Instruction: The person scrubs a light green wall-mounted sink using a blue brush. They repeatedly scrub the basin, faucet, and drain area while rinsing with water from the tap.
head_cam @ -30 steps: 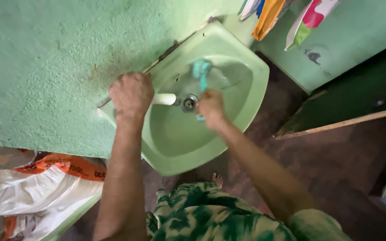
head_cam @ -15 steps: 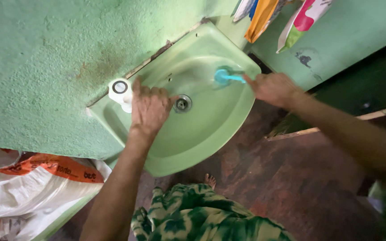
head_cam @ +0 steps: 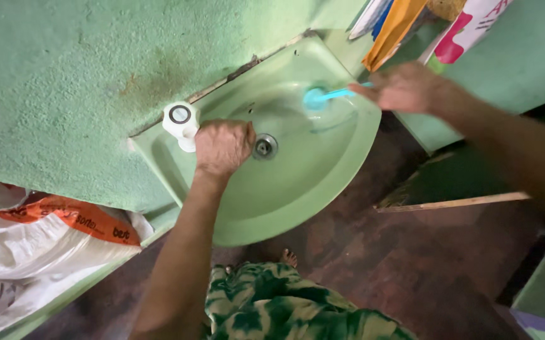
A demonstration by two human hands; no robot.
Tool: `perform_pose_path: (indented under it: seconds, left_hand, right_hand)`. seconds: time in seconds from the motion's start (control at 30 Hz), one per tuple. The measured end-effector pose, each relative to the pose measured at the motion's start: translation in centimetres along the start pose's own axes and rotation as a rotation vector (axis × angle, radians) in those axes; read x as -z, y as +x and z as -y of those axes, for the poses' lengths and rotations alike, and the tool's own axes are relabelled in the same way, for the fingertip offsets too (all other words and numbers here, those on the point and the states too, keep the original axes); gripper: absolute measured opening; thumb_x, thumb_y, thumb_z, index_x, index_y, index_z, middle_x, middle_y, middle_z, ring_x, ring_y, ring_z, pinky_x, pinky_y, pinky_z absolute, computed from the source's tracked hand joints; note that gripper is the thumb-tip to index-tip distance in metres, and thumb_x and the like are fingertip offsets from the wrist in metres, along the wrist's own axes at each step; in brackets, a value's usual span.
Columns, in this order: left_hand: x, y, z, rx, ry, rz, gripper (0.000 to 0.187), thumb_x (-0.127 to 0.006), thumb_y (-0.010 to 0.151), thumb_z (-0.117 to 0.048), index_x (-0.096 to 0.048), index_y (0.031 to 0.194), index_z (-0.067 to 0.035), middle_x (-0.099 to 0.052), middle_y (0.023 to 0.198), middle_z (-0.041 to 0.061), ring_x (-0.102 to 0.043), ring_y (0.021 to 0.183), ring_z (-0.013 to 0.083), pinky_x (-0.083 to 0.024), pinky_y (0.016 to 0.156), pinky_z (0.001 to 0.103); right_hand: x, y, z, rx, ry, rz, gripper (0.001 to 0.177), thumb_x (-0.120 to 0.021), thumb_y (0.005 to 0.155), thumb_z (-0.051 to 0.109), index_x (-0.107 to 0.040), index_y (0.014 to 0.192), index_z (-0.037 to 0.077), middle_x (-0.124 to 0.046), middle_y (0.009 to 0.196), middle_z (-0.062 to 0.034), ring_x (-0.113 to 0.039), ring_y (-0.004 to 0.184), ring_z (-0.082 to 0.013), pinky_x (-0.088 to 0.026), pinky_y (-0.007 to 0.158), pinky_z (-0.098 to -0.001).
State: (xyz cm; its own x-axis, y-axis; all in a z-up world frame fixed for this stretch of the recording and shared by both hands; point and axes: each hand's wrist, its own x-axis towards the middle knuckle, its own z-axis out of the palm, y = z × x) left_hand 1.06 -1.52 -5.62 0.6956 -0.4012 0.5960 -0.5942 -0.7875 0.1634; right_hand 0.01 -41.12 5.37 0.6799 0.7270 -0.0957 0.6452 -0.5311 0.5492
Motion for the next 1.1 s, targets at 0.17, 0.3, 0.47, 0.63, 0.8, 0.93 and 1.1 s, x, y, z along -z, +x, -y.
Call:
perform_pose_path:
  seconds: [0.17, 0.3, 0.47, 0.63, 0.8, 0.93, 1.1]
  left_hand:
    - [0.1, 0.0, -0.2, -0.008, 0.055, -0.062, 0.035, -0.067, 0.092, -0.026, -0.062, 0.058, -0.017, -0.065, 0.058, 0.007, -0.064, 0.054, 0.0281, -0.051, 0.054, 0.041]
    - [0.5, 0.1, -0.4, -0.016, 0.019, -0.113, 0.033, -0.069, 0.092, -0.026, -0.061, 0.061, -0.016, -0.064, 0.059, 0.007, -0.064, 0.055, 0.0282, -0.051, 0.055, 0.042]
    - [0.4, 0.0, -0.3, -0.028, 0.038, -0.095, 0.033, -0.069, 0.092, -0.026, -0.061, 0.062, -0.016, -0.063, 0.059, 0.007, -0.063, 0.055, 0.0286, -0.051, 0.056, 0.042]
    - [0.1, 0.1, -0.2, -0.003, 0.093, -0.079, 0.033, -0.068, 0.09, -0.025, -0.06, 0.059, -0.017, -0.062, 0.056, 0.008, -0.062, 0.052, 0.0283, -0.049, 0.053, 0.042]
    - [0.3, 0.2, -0.5, 0.0, 0.054, -0.099, 0.035, -0.069, 0.091, -0.025, -0.061, 0.058, -0.017, -0.062, 0.056, 0.007, -0.062, 0.052, 0.0288, -0.049, 0.052, 0.042]
    - [0.3, 0.0, -0.5, -0.003, 0.04, -0.096, 0.033, -0.069, 0.09, -0.025, -0.06, 0.059, -0.016, -0.062, 0.058, 0.007, -0.063, 0.054, 0.0286, -0.05, 0.055, 0.042]
    - [0.2, 0.2, -0.5, 0.029, 0.052, -0.095, 0.035, -0.07, 0.09, -0.027, -0.061, 0.058, -0.015, -0.063, 0.056, 0.007, -0.063, 0.053, 0.0288, -0.051, 0.057, 0.042]
  right_hand:
    - [3.1, 0.5, -2.6, 0.147, -0.279, 0.272, 0.07, -0.053, 0.096, 0.02, -0.035, 0.163, 0.021, -0.067, 0.092, -0.0076, -0.073, 0.072, -0.0202, -0.06, 0.053, -0.032]
    - [3.2, 7.1, -1.0, 0.234, -0.325, 0.241, 0.069, -0.055, 0.093, 0.016, -0.037, 0.16, 0.018, -0.066, 0.094, -0.0065, -0.073, 0.07, -0.0183, -0.06, 0.047, -0.0309]
    - [2.4, 5.5, -2.0, 0.244, -0.231, 0.35, 0.067, -0.052, 0.096, 0.016, -0.036, 0.161, 0.019, -0.066, 0.093, -0.007, -0.073, 0.072, -0.0211, -0.061, 0.053, -0.0326]
    - [3.1, 1.9, -4.1, 0.12, -0.141, 0.091, 0.052, -0.048, 0.1, 0.036, -0.051, 0.146, 0.012, -0.071, 0.098, -0.0158, -0.074, 0.071, -0.0251, -0.061, 0.058, -0.0348]
    - [2.9, 7.2, -1.2, 0.214, -0.181, 0.213, 0.065, -0.054, 0.092, 0.017, -0.043, 0.156, 0.021, -0.069, 0.092, -0.0062, -0.074, 0.071, -0.0235, -0.061, 0.052, -0.0357]
    - [2.3, 8.0, 0.3, 0.25, -0.222, 0.316, 0.075, -0.058, 0.087, 0.011, -0.041, 0.16, 0.02, -0.066, 0.091, -0.004, -0.074, 0.072, -0.0205, -0.06, 0.052, -0.0337]
    - [3.0, 2.8, -2.5, 0.205, -0.206, 0.221, 0.066, -0.055, 0.091, 0.018, -0.042, 0.155, 0.031, -0.067, 0.098, -0.0062, -0.075, 0.08, -0.0236, -0.062, 0.059, -0.0361]
